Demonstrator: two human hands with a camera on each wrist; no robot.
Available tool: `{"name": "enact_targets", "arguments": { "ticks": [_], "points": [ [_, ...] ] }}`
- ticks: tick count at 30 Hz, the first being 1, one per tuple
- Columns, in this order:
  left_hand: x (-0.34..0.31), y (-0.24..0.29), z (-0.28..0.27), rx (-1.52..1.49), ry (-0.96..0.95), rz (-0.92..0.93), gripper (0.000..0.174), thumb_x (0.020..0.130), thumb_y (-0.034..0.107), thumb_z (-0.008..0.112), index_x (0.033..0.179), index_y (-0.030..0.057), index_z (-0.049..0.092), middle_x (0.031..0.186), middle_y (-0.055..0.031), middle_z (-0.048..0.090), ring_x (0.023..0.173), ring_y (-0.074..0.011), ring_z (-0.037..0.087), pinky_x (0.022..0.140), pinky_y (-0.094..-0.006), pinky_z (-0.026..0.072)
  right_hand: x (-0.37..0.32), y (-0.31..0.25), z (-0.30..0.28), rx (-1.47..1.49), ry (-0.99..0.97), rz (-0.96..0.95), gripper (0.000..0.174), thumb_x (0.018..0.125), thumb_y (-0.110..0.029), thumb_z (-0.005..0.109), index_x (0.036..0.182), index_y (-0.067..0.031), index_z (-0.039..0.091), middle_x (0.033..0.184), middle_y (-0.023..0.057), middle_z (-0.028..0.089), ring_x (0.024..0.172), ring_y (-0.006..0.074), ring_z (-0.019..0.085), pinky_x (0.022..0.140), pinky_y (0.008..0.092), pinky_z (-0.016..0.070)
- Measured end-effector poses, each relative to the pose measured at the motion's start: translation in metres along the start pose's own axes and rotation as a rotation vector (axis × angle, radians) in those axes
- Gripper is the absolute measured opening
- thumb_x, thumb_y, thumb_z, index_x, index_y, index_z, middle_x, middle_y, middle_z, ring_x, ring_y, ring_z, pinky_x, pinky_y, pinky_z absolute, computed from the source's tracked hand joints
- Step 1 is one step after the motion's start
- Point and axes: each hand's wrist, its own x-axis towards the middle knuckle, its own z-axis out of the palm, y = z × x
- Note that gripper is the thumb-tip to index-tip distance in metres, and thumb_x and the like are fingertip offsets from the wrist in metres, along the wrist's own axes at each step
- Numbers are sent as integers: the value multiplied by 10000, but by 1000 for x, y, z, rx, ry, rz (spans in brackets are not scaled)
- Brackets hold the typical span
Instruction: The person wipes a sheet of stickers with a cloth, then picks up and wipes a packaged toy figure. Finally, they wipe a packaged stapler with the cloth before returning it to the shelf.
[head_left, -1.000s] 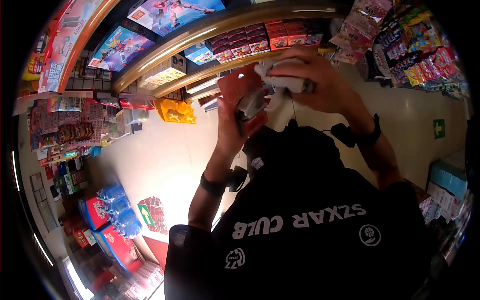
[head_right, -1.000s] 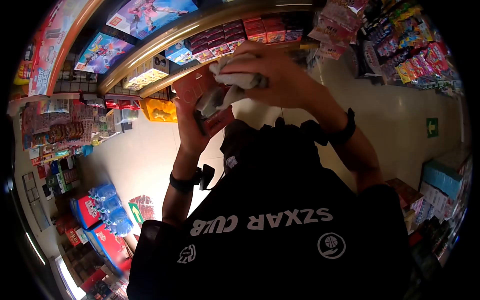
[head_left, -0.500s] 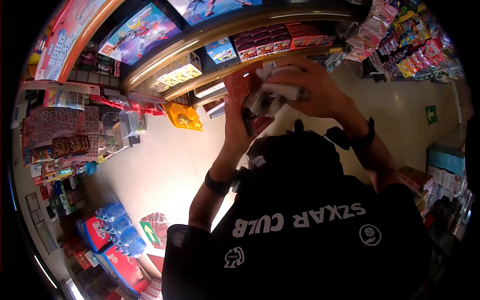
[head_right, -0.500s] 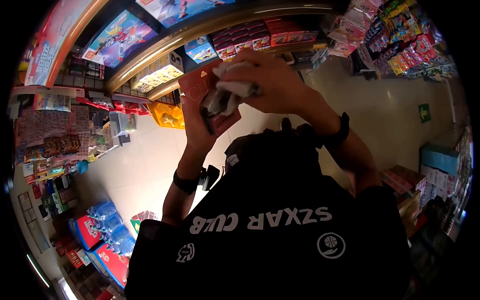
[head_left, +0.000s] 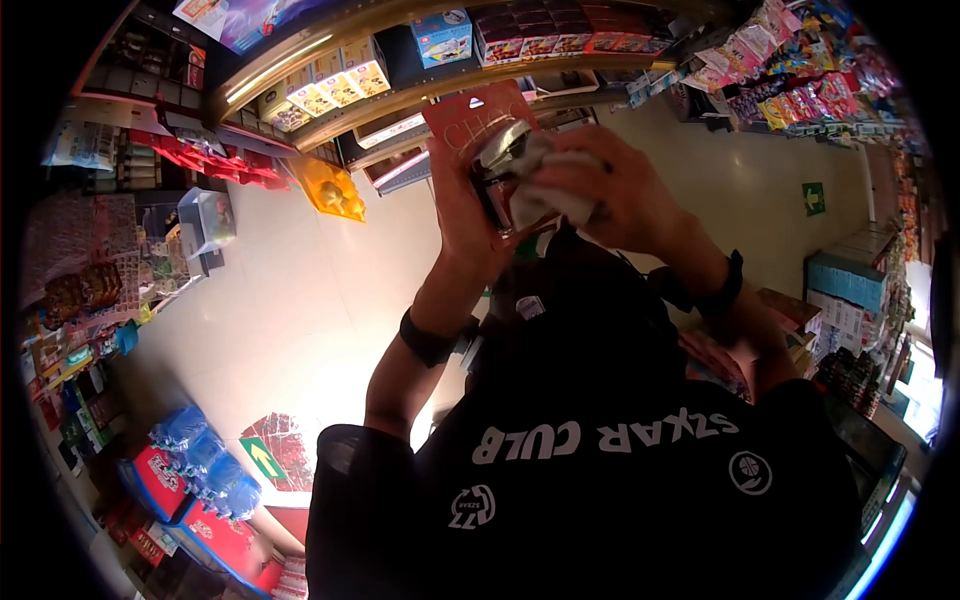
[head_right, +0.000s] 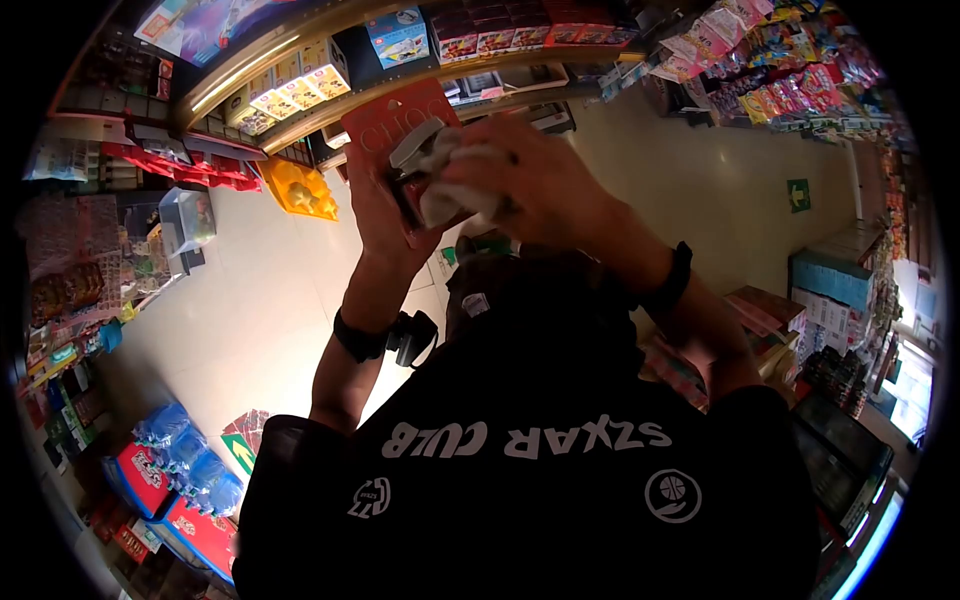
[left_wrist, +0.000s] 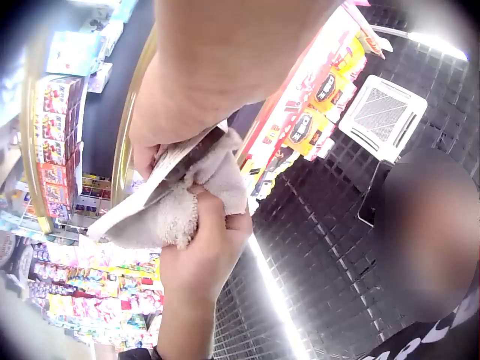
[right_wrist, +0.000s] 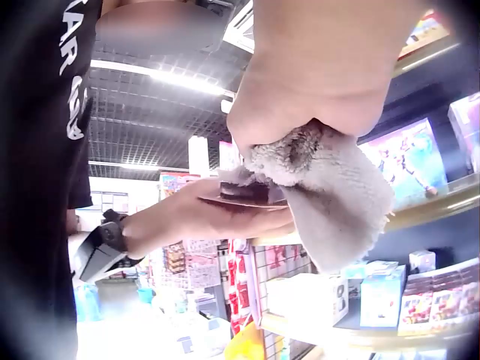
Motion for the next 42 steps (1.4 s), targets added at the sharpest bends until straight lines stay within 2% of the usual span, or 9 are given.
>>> {"name": "enact_targets", "arguments": {
  "ticks": [7, 13, 15, 21, 27, 33, 36, 40, 42],
  "points": [
    [-2, -8, 13, 81, -12, 57, 736, 960, 668, 225, 1217, 53, 539, 1114, -126, 633, 949, -243, 616, 840, -358, 515, -17, -25, 7, 36, -50, -21, 511, 642, -90, 790, 1118, -171, 623, 1143, 94, 527, 1041, 324, 586, 745, 407, 550],
    [10, -48, 31, 205, 41, 257, 673, 977, 643, 262, 1307, 92, 466, 1132, -59, 572, 972, -173, 569, 848, -318, 485, -26, -12, -20, -9, 56, 24, 481, 643, -91, 779, 1096, -162, 632, 1164, 87, 503, 1036, 316, 571, 704, 388, 549],
    [18, -62, 40, 352, 83, 315, 722, 955, 678, 269, 1325, 87, 457, 1172, -89, 576, 1038, -204, 570, 894, -341, 480, -39, -5, -26, 14, 103, 35, 469, 642, -87, 779, 1084, -157, 639, 1169, 85, 505, 1040, 305, 566, 700, 380, 549],
    [53, -115, 71, 563, 83, 273, 708, 959, 669, 277, 1351, 101, 433, 1237, -95, 540, 1130, -210, 532, 965, -341, 443, -79, 51, -76, 56, 35, -60, 434, 649, -86, 776, 1060, -149, 653, 1169, 75, 524, 1057, 282, 563, 722, 360, 545],
    [102, -195, 108, 611, 96, 356, 649, 1001, 583, 252, 1368, 73, 415, 1281, -90, 518, 1168, -212, 516, 996, -337, 429, -115, 122, -131, 95, 288, -85, 394, 662, -83, 764, 1038, -136, 657, 1183, 75, 525, 1044, 283, 566, 730, 364, 543],
    [131, -245, 149, 695, 203, 349, 724, 976, 643, 229, 1383, 72, 409, 1304, -114, 532, 1184, -240, 525, 989, -354, 437, -163, 165, -167, 209, 141, -101, 469, 630, -83, 761, 1088, -133, 675, 1125, 109, 554, 969, 297, 583, 768, 376, 520],
    [146, -253, 158, 678, 121, 290, 766, 951, 680, 249, 1398, 78, 401, 1315, -126, 536, 1173, -253, 539, 984, -363, 448, -175, 183, -196, 246, -83, -117, 372, 653, -86, 759, 1007, -163, 678, 1144, 61, 536, 1027, 275, 576, 725, 380, 549],
    [156, -264, 180, 610, 63, 274, 786, 938, 697, 256, 1411, 83, 383, 1319, -122, 528, 1182, -247, 539, 993, -367, 445, -177, 207, -242, 432, 104, -117, 351, 664, -124, 755, 1004, -172, 682, 1133, 50, 543, 1045, 266, 585, 773, 368, 543],
    [158, -269, 188, 925, 13, 350, 745, 967, 649, 237, 1422, 74, 366, 1362, -112, 494, 1187, -237, 544, 995, -356, 446, -175, 218, -261, 393, 269, -92, 354, 668, -147, 757, 1013, -178, 682, 1129, 44, 549, 1053, 266, 589, 800, 361, 536]
  ]
}}
